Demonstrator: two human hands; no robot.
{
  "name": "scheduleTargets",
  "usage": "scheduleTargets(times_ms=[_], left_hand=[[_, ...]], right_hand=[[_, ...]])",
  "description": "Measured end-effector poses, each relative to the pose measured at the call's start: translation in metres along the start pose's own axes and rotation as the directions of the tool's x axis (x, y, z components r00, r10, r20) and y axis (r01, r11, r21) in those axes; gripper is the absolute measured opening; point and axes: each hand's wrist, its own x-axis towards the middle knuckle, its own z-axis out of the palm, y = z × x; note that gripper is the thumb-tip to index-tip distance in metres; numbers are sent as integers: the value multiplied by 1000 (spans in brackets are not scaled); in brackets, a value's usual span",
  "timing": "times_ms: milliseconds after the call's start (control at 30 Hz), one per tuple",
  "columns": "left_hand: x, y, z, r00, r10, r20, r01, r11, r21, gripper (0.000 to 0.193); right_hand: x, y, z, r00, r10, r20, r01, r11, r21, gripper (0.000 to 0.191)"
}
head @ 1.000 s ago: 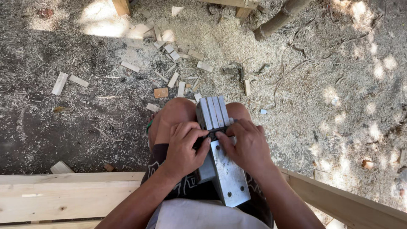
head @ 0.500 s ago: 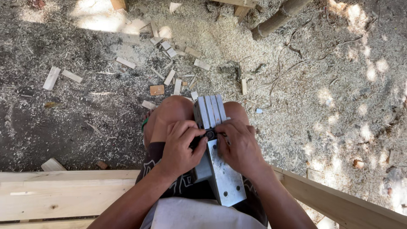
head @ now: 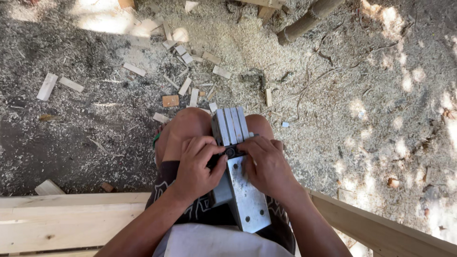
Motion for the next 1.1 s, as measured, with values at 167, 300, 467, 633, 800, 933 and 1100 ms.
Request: scheduleTargets(times_ms=[167, 300, 467, 633, 800, 933, 1100], left_hand=[[1, -1, -2, 1000, -16, 4, 16, 1000, 8, 18], [1, 0, -1, 1000, -2, 7, 2, 1000, 6, 18], [2, -3, -4, 1000, -8, -1, 8, 1000, 12, 18], [3, -1, -3, 1000, -20, 0, 20, 1000, 1, 18], [10, 5, -3, 1000, -10, 7, 10, 1000, 0, 17], [12, 3, -11, 1000, -9, 20, 9, 1000, -9, 16], [9, 2, -9, 1000, 0, -3, 0, 1000, -18, 16]], right_hand=[[7, -1, 4, 944, 297, 140, -282, 952, -120, 10], [7, -5, 7, 992, 114, 47, -112, 993, -46, 13], [7, -5, 3, 998, 51, -43, -49, 998, 50, 19], [11, -2, 4, 944, 296, 145, -281, 953, -115, 13], [18, 7, -7, 995, -9, 94, 8, 1000, 10, 15], [24, 10, -11, 986, -105, 129, 88, 988, 128, 17], [19, 6, -8, 993, 113, 39, -117, 979, 167, 16]])
